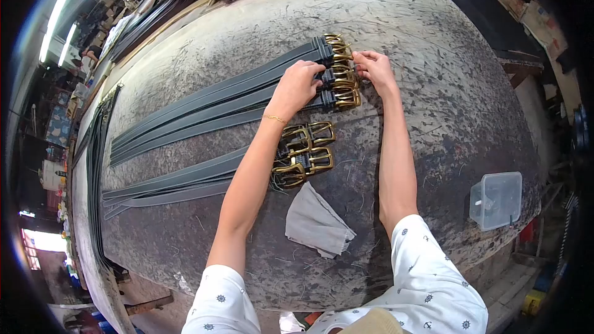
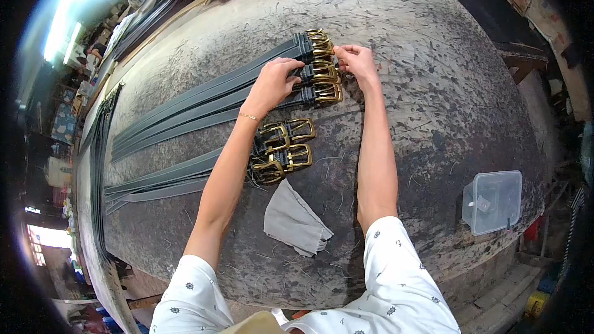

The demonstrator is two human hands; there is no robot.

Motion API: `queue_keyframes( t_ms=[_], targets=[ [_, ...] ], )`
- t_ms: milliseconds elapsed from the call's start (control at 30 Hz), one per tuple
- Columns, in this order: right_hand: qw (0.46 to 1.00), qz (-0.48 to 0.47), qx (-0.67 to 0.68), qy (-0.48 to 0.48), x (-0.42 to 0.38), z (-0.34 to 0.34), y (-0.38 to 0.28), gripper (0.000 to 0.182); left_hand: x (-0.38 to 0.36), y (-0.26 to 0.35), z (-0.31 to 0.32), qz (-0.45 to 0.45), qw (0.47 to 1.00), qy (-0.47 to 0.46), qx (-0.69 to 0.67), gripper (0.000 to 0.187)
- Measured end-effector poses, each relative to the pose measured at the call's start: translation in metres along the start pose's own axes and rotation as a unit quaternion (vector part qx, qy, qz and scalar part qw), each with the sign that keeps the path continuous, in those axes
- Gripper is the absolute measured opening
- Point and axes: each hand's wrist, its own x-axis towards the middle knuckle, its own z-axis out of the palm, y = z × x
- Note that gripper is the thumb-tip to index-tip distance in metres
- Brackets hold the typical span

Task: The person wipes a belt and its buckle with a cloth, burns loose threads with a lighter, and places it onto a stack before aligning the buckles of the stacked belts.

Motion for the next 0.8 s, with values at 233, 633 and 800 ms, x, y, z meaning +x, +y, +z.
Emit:
queue_keyframes(
  t_ms=[233,633,800],
  targets=[
    [1.0,0.022,0.0,-0.017,-0.004,-0.005,-0.005,0.029,-0.005,0.011,0.001,-0.011,0.999,0.008,0.044,0.04],
    [0.967,0.1,-0.191,-0.137,-0.016,-0.012,-0.028,0.017,-0.016,-0.003,-0.002,-0.093,0.988,0.066,-0.104,0.043],
    [0.959,0.111,-0.191,-0.179,-0.02,-0.015,-0.032,0.019,-0.016,-0.001,0.009,-0.056,0.994,0.046,-0.087,0.047]
  ],
)
